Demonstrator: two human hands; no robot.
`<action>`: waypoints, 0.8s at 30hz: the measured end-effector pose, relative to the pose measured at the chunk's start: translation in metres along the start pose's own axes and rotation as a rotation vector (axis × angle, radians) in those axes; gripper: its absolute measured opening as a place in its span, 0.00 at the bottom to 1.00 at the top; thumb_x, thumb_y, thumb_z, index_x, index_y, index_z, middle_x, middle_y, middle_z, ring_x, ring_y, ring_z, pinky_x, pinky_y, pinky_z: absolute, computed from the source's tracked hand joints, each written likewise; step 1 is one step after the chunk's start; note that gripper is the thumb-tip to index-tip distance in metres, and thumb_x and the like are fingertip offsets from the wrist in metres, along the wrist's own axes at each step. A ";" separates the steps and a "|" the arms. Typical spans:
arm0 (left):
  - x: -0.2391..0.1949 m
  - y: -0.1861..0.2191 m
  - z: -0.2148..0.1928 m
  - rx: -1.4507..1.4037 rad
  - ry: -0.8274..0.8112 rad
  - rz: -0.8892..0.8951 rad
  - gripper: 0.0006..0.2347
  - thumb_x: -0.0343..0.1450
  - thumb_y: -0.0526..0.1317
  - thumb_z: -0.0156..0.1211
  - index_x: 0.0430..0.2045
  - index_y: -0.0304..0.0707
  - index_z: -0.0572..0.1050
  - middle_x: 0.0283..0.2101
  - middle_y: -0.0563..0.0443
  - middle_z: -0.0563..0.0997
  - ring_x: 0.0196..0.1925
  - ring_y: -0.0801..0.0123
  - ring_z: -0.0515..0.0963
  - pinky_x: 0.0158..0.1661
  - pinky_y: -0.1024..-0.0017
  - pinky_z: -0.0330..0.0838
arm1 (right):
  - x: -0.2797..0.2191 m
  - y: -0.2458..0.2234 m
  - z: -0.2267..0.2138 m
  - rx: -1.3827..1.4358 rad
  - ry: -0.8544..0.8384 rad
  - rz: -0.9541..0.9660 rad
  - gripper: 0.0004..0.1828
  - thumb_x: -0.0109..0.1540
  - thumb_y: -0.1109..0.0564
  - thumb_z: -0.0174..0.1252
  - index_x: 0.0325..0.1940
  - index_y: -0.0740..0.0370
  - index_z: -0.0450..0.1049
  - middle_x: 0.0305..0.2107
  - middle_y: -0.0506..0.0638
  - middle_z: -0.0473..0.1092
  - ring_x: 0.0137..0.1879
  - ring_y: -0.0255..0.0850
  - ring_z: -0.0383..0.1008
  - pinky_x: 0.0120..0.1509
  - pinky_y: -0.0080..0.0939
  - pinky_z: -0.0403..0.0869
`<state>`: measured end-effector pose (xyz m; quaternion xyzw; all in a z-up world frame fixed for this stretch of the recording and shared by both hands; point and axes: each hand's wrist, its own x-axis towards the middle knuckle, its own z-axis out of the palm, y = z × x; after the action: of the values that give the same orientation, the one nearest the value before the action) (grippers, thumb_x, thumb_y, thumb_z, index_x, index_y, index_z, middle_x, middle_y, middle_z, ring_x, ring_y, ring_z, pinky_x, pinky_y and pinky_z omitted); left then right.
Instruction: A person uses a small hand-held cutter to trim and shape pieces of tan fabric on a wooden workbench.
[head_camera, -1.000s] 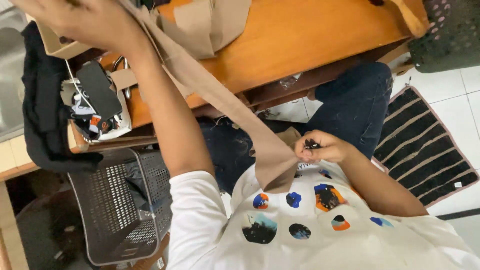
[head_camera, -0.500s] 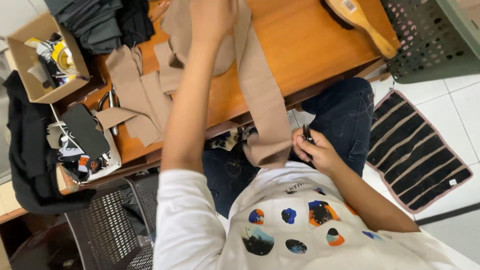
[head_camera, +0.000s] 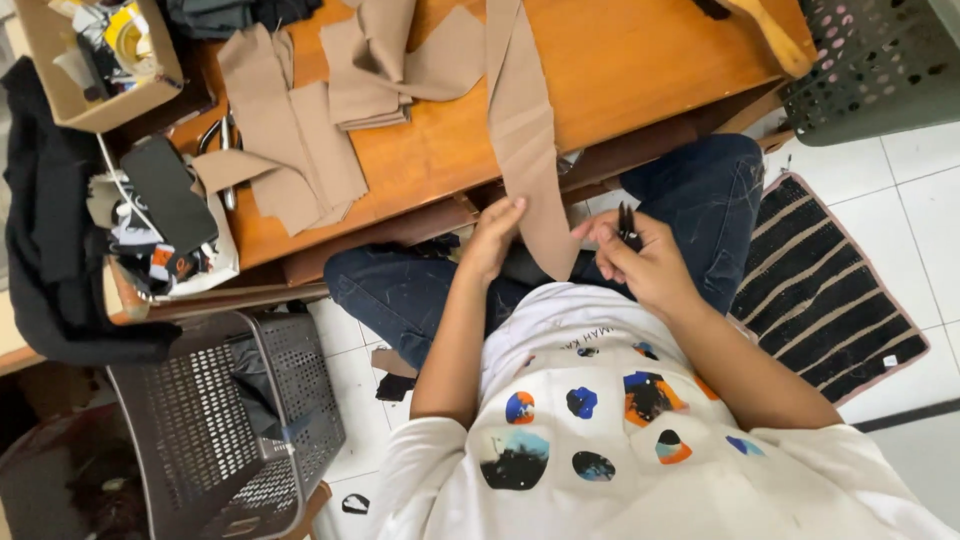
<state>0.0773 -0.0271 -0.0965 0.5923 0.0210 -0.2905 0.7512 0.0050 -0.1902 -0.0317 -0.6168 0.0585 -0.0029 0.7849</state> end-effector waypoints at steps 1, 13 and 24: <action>0.014 -0.034 -0.009 -0.508 -0.043 0.136 0.09 0.67 0.41 0.53 0.36 0.38 0.73 0.40 0.46 0.74 0.42 0.64 0.74 0.47 0.69 0.64 | -0.002 -0.011 0.005 0.007 -0.005 -0.018 0.08 0.60 0.59 0.47 0.29 0.66 0.65 0.28 0.56 0.69 0.16 0.29 0.60 0.16 0.21 0.56; -0.083 0.033 0.037 -0.340 -0.198 0.549 0.40 0.52 0.19 0.64 0.57 0.47 0.53 0.50 0.48 0.69 0.49 0.69 0.68 0.47 0.61 0.67 | -0.036 -0.037 0.016 0.022 -0.023 -0.243 0.08 0.60 0.61 0.47 0.30 0.70 0.64 0.28 0.60 0.68 0.13 0.31 0.58 0.14 0.23 0.55; -0.091 0.044 0.011 -0.333 0.010 0.552 0.36 0.54 0.23 0.64 0.54 0.48 0.54 0.47 0.49 0.69 0.47 0.66 0.69 0.44 0.59 0.68 | -0.021 0.007 0.001 -0.068 -0.202 -0.194 0.24 0.42 0.48 0.66 0.31 0.68 0.68 0.12 0.51 0.63 0.13 0.28 0.56 0.13 0.23 0.54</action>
<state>0.0191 0.0058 -0.0201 0.4461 -0.0897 -0.0654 0.8881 -0.0162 -0.1863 -0.0366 -0.6430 -0.0807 -0.0146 0.7615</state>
